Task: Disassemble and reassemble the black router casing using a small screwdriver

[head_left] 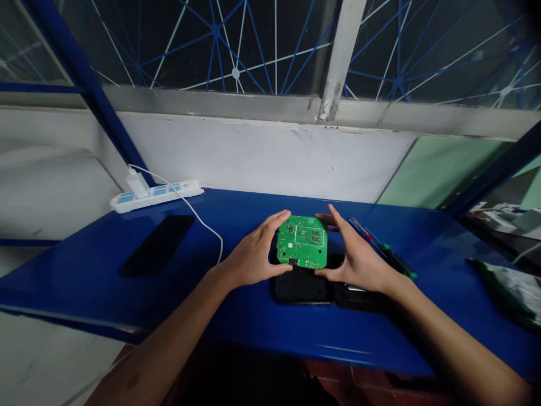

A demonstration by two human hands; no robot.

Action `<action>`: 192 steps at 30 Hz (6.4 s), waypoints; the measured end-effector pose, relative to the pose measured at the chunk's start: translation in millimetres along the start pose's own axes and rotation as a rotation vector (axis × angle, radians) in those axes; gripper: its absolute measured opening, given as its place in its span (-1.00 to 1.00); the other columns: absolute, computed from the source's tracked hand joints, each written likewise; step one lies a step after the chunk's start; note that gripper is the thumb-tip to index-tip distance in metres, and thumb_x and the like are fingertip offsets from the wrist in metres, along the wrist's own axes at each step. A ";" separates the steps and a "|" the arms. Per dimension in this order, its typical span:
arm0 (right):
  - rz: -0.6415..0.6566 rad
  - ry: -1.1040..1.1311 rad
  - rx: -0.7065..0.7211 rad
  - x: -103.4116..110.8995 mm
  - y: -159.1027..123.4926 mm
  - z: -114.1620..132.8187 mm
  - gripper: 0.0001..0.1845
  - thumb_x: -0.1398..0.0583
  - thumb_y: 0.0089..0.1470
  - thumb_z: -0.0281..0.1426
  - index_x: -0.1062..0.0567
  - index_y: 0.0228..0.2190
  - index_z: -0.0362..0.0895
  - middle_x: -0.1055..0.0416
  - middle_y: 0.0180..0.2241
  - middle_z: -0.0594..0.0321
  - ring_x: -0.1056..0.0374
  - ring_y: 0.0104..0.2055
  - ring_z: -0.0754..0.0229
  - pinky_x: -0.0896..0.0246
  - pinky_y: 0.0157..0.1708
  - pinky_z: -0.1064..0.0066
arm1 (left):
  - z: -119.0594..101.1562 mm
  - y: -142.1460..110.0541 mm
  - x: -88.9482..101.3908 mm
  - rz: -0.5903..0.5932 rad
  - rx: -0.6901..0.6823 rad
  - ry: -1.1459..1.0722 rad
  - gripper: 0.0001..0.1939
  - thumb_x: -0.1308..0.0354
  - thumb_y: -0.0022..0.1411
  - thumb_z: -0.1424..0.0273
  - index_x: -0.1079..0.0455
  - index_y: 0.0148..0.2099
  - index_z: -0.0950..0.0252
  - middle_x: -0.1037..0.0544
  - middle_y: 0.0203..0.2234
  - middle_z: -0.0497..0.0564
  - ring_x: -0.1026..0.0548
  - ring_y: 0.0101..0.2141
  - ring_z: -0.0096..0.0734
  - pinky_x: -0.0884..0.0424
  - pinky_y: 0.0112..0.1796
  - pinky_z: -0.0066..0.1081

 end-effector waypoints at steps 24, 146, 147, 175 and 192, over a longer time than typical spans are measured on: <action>-0.001 -0.021 0.028 -1.5 -0.4 1.1 0.32 -0.40 -0.11 -0.25 0.33 0.40 0.00 -0.11 0.33 -0.05 -0.17 0.28 -0.28 -0.20 0.22 -0.20 | -9.9 -5.1 3.8 -0.107 -0.108 0.026 0.02 -0.42 0.04 0.38 0.16 0.37 0.19 -0.12 0.28 0.34 -0.17 0.28 0.22 -0.27 0.18 0.23; 0.069 -0.038 -0.047 4.9 -0.3 9.1 -0.09 -0.29 -0.10 -0.40 -0.11 0.26 -0.09 -0.30 0.19 -0.05 -0.26 0.24 -0.19 -0.20 0.22 -0.14 | -2.1 -47.8 -24.1 0.167 0.213 -0.113 0.44 -0.52 -0.18 0.06 0.48 0.43 0.12 0.07 0.34 0.41 -0.03 0.30 0.48 -0.12 0.15 0.44; 0.074 -0.033 -0.048 4.4 -0.2 9.2 -0.10 -0.29 -0.11 -0.41 -0.12 0.26 -0.09 -0.31 0.19 -0.05 -0.26 0.24 -0.19 -0.21 0.21 -0.13 | -1.3 -47.3 -24.9 0.176 0.228 -0.108 0.43 -0.51 -0.17 0.07 0.48 0.44 0.13 0.05 0.34 0.40 -0.03 0.30 0.48 -0.12 0.15 0.43; 0.162 0.044 -0.035 -8.5 -2.8 9.8 -0.09 -0.31 -0.13 -0.38 -0.13 0.24 -0.09 -0.31 0.19 0.00 -0.28 0.22 -0.09 -0.22 0.23 0.00 | 17.0 -47.0 -22.2 0.192 0.420 -0.172 0.35 -0.48 -0.17 0.26 0.36 0.45 0.17 -0.07 0.27 0.28 -0.07 0.28 0.29 -0.10 0.21 0.28; 0.247 0.120 -0.065 -15.3 -6.0 11.1 -0.15 -0.25 0.02 -0.38 -0.09 0.30 -0.06 -0.28 0.24 0.03 -0.25 0.25 -0.07 -0.19 0.26 -0.03 | 12.3 -44.6 -21.2 0.210 0.431 -0.153 0.14 -0.50 -0.23 0.24 0.05 0.32 0.20 -0.18 0.18 0.21 -0.19 0.20 0.20 -0.26 0.15 0.18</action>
Point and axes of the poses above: each hand's wrist, its own y-axis towards the middle knuckle, its own x-axis out of the back of the hand, z = x × y, the point moved 9 cm from there along y, towards the middle knuckle
